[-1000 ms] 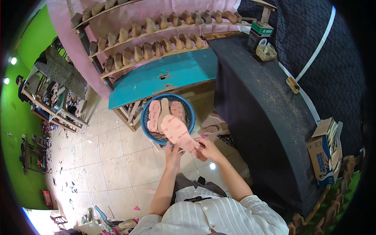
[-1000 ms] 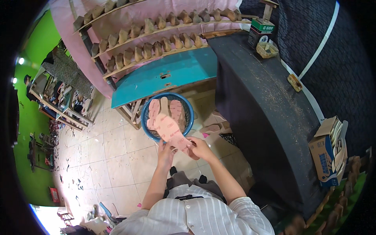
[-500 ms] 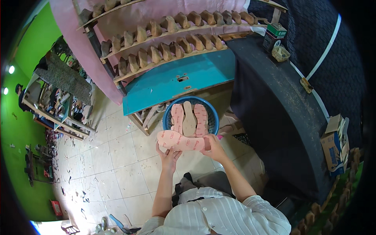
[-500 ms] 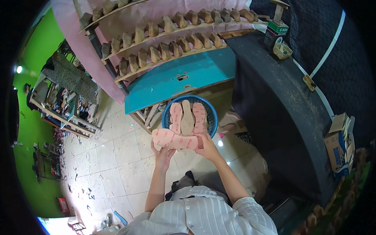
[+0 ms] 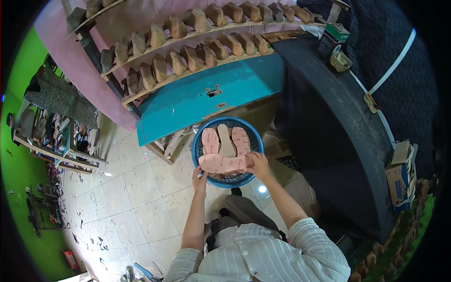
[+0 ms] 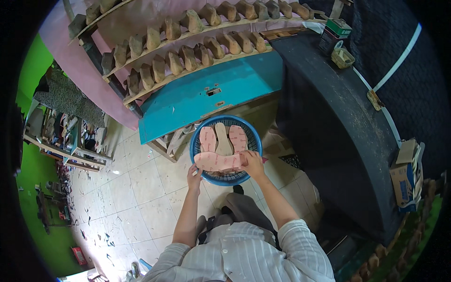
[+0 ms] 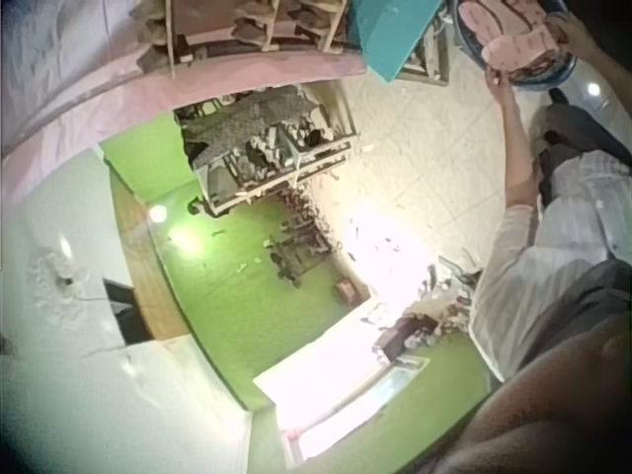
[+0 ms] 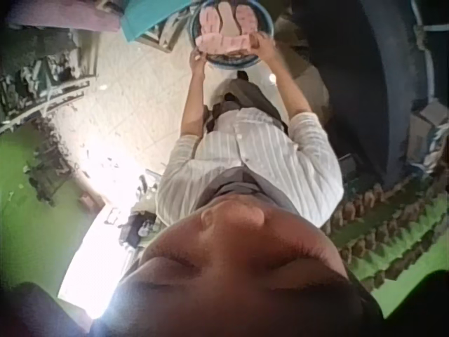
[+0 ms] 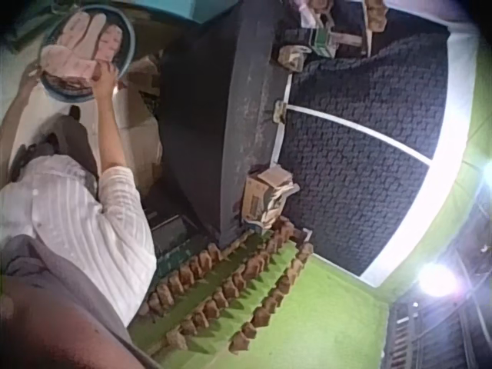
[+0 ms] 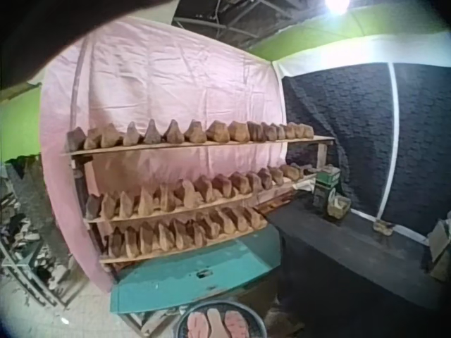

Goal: Applying adhesive to shoe soles using a brush.

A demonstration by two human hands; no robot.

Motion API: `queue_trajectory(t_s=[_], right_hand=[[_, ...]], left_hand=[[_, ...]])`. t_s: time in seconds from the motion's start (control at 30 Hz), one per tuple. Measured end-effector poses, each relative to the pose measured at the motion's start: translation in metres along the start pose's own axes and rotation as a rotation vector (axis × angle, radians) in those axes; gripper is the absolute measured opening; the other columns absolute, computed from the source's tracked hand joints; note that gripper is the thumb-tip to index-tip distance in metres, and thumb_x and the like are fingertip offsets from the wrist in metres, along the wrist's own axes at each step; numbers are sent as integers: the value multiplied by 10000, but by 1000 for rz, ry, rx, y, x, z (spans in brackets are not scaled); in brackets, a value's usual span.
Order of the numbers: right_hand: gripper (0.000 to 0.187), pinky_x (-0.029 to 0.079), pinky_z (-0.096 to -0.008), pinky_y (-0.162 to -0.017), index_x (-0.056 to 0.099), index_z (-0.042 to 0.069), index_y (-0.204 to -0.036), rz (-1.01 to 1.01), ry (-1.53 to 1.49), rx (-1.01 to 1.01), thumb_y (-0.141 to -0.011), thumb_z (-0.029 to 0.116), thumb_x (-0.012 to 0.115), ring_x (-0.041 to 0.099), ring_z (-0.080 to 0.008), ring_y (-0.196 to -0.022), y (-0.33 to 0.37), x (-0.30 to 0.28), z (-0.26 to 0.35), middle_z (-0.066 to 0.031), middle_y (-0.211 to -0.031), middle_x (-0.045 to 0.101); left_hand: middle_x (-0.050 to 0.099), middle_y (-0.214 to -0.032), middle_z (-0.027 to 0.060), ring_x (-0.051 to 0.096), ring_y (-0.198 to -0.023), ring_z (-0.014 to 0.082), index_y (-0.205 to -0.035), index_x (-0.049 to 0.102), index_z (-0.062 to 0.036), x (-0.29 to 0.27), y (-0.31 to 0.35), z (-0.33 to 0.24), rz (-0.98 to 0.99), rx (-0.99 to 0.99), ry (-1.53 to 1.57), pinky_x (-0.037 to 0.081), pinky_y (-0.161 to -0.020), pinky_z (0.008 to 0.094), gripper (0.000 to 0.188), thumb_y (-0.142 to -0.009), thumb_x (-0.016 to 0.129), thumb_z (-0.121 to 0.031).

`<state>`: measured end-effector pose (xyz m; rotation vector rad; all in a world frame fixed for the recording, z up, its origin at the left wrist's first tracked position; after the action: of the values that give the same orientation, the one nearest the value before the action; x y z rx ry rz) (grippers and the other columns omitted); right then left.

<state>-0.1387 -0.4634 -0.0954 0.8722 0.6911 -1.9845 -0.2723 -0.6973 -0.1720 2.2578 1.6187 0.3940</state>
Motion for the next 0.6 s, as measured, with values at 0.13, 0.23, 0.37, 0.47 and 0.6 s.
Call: queue_trajectory(t_s=[0.13, 0.23, 0.37, 0.47, 0.6], right_hand=[[627, 380, -397, -915, 568, 125, -1117, 80, -87, -1, -534, 101, 797, 478, -315, -1068, -5, 29, -24, -83, -1119, 568], [613, 368, -396, -923, 566, 123, -1125, 118, -90, 14, -556, 114, 794, 484, -307, -1080, -7, 47, -40, -78, -1126, 572], [594, 357, -383, -923, 560, 120, -1123, 126, -57, 3, -577, 125, 793, 498, -290, -1081, -8, 63, -57, -76, -1140, 571], [590, 358, -380, -921, 554, 118, -1126, 126, -54, 10, -586, 130, 793, 502, -283, -1078, -8, 73, -60, -74, -1142, 571], [608, 381, -378, -931, 543, 140, -1149, 159, -52, 20, -594, 138, 791, 492, -294, -1077, -9, 82, -66, -61, -1165, 557]], left_hand=[[572, -1062, 90, 560, -872, 180, -1127, 535, -51, 6, -21, 21, -182, 26, -183, 466, -740, 303, 402, -777, 701, -160], [601, -1004, 102, 577, -877, 193, -1076, 546, -43, 7, -36, 32, -232, 98, -323, 472, -736, 320, 384, -743, 714, -135], [596, -983, 130, 562, -937, 260, -1044, 538, -49, 15, -50, 40, -232, 122, -546, 459, -799, 378, 395, -703, 721, -133], [568, -986, 127, 528, -938, 304, -1067, 510, -56, 23, -52, 38, -348, 208, -812, 420, -853, 406, 478, -666, 744, -170], [530, -1047, 142, 478, -995, 341, -1098, 489, -69, 27, -53, 37, -359, 218, -895, 382, -900, 443, 509, -675, 739, -200]])
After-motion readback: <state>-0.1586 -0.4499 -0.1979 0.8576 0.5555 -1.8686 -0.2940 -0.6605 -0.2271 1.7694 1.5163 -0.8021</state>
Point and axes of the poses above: each hand's wrist, its own y-axis away from the middle knuckle, its own x-axis out of the palm, z = x × y, the point moved 4 cm from there along -y, towards the middle knuckle
